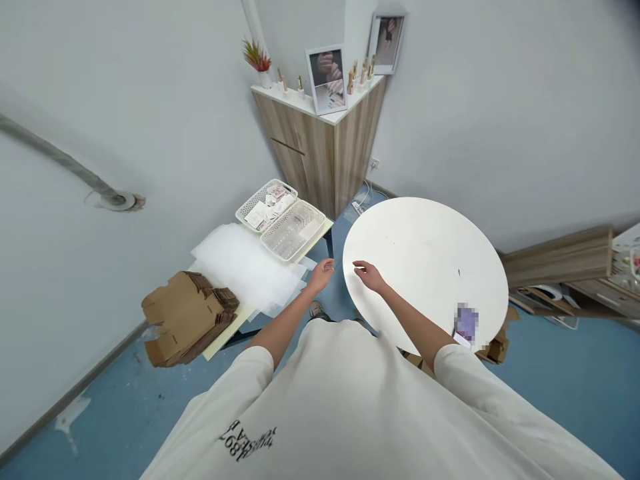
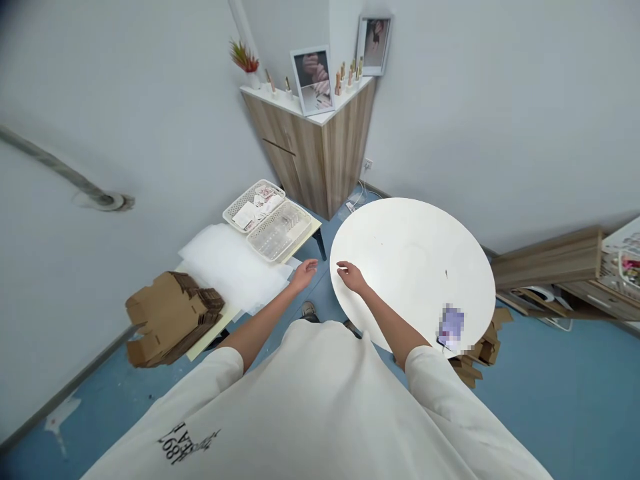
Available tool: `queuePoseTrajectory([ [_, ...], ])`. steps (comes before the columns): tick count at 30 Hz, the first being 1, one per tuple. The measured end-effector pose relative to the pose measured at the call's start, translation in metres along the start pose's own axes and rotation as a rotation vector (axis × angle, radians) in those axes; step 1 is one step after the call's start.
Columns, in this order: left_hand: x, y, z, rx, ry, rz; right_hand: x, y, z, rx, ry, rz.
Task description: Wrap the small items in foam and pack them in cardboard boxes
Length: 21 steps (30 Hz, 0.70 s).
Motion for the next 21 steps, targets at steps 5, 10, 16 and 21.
queuePoseTrajectory([
  [5,-0.006,-0.011,0.040,-0.038,-0.034,-0.026,0.029,-0.035,-0.021,0.040,0.040,0.029],
  [10,-0.007,-0.028,0.099,-0.077,-0.199,-0.100,0.062,-0.089,-0.055,0.052,0.093,0.050],
  [16,0.004,-0.054,0.163,-0.107,-0.442,-0.137,0.112,-0.154,-0.103,0.080,0.320,0.138],
  [21,0.008,-0.071,0.181,-0.019,-0.579,-0.124,0.131,-0.198,-0.129,0.059,0.611,0.113],
])
Point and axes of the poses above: each hand's wrist, its own y-axis away from the middle knuckle, its own z-axis out of the back of the hand, x = y × z, the point moved 6 cm from there along -y, towards the middle knuckle, and after that the axes turned 8 degrees about x, right-handed, at the moved point
